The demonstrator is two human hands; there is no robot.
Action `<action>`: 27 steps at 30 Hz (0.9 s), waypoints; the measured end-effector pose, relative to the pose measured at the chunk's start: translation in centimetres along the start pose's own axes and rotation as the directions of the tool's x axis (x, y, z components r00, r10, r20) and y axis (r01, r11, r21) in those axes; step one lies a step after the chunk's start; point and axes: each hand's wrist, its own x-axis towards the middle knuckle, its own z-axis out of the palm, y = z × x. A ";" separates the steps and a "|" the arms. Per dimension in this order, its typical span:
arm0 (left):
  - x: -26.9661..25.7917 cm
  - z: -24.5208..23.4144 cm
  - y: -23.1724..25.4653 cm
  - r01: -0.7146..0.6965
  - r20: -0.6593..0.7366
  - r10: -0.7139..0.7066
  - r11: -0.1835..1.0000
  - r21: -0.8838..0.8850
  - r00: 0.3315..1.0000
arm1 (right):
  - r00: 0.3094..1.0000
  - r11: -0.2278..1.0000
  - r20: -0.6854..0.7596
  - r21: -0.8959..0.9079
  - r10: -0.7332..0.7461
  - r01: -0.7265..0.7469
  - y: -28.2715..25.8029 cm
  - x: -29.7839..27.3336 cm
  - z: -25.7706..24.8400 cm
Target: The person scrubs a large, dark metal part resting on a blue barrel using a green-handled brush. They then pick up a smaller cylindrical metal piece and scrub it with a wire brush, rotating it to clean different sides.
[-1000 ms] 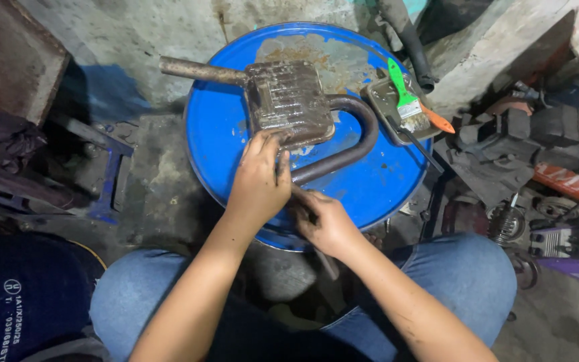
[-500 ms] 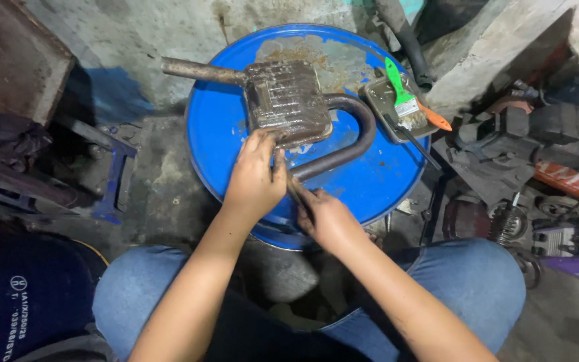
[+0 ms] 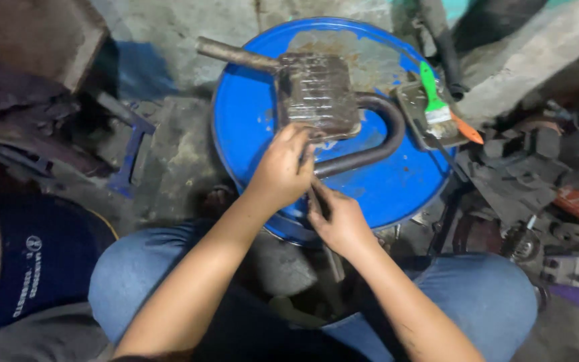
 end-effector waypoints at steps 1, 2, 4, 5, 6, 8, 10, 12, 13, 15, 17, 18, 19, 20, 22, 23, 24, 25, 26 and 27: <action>0.2 -0.2 -0.3 0.004 -0.005 -0.004 1.000 0.006 1.000 | 1.000 1.000 0.006 0.002 -0.006 0.006 0.9 0.0 0.8; 0.4 -0.3 -0.6 0.013 0.000 -0.013 0.999 -0.043 1.000 | 0.997 0.990 -0.022 0.122 0.069 -0.066 1.7 0.0 1.5; 0.3 -0.3 -1.1 0.032 0.018 -0.030 0.994 -0.101 0.999 | 0.986 0.958 -0.034 0.242 0.166 -0.153 3.0 -0.8 2.9; 0.4 -0.3 -1.5 0.008 0.036 -0.003 0.992 -0.124 0.999 | 0.988 0.979 -0.113 0.186 0.107 -0.084 3.5 -0.9 3.2; 0.6 -0.3 -1.9 -0.017 0.052 0.025 0.989 -0.148 0.998 | 0.981 0.992 -0.188 0.125 0.042 -0.018 3.9 -1.1 3.6; 0.2 -0.6 -1.5 -0.001 0.045 0.009 0.985 -0.172 0.999 | 0.993 0.999 -0.119 0.023 0.026 -0.024 3.4 -1.2 3.0; 0.1 -0.9 -1.3 0.000 0.049 0.011 0.979 -0.202 0.999 | 0.997 0.996 -0.070 -0.081 0.023 -0.029 3.0 -1.0 3.1; -0.5 -1.1 -0.9 0.010 0.051 0.002 0.975 -0.222 0.999 | 0.987 0.995 -0.127 0.017 0.095 -0.094 2.7 -1.1 3.9; -0.4 -1.4 -0.9 0.015 0.051 -0.004 0.975 -0.221 0.999 | 0.988 0.995 -0.122 0.018 0.096 -0.094 3.0 -1.2 4.1; -0.2 -2.1 -1.1 0.034 0.054 -0.020 0.962 -0.270 0.998 | 0.984 0.970 -0.156 0.239 0.089 -0.050 3.4 -1.4 4.5; -0.1 -2.9 -0.5 0.049 0.077 -0.027 0.953 -0.299 0.997 | 0.987 0.994 -0.159 0.112 0.017 0.001 1.7 -1.0 3.0; -0.1 -3.3 -0.2 0.059 0.099 -0.027 0.942 -0.331 0.995 | 0.986 0.998 -0.159 -0.020 -0.057 0.054 0.9 -0.8 2.4; -0.1 -3.6 -0.1 0.065 0.105 -0.032 0.942 -0.330 0.994 | 0.986 0.999 -0.156 -0.016 -0.051 0.050 0.7 -0.7 2.0; -0.1 -3.9 0.0 0.068 0.100 -0.035 0.935 -0.347 0.994 | 0.989 0.999 -0.141 0.009 -0.041 0.043 0.5 -0.7 1.6; -0.3 -4.0 0.0 0.083 0.107 -0.046 0.925 -0.372 0.993 | 0.992 0.999 -0.122 0.035 -0.014 0.019 1.6 -1.6 2.3; -0.2 -3.8 -0.1 0.064 0.093 -0.029 0.911 -0.408 0.995 | 0.992 0.993 -0.117 0.115 0.035 -0.022 2.8 -2.3 3.2; -0.1 -3.8 -0.2 0.046 0.077 -0.013 0.895 -0.444 0.997 | 0.990 0.979 -0.110 0.193 0.085 -0.062 3.9 -3.1 4.0; 0.0 -3.8 -0.3 0.041 0.075 -0.009 0.894 -0.447 0.997 | 0.990 0.980 -0.114 0.189 0.083 -0.061 3.8 -2.9 3.9; 0.1 -3.9 -0.3 0.032 0.071 -0.001 0.896 -0.442 0.998 | 0.991 0.983 -0.124 0.179 0.060 -0.037 3.7 -2.7 3.7; 0.4 -4.1 -0.4 0.020 0.064 0.009 0.900 -0.436 0.998 | 0.990 0.986 -0.134 0.168 0.033 -0.010 3.5 -2.3 3.6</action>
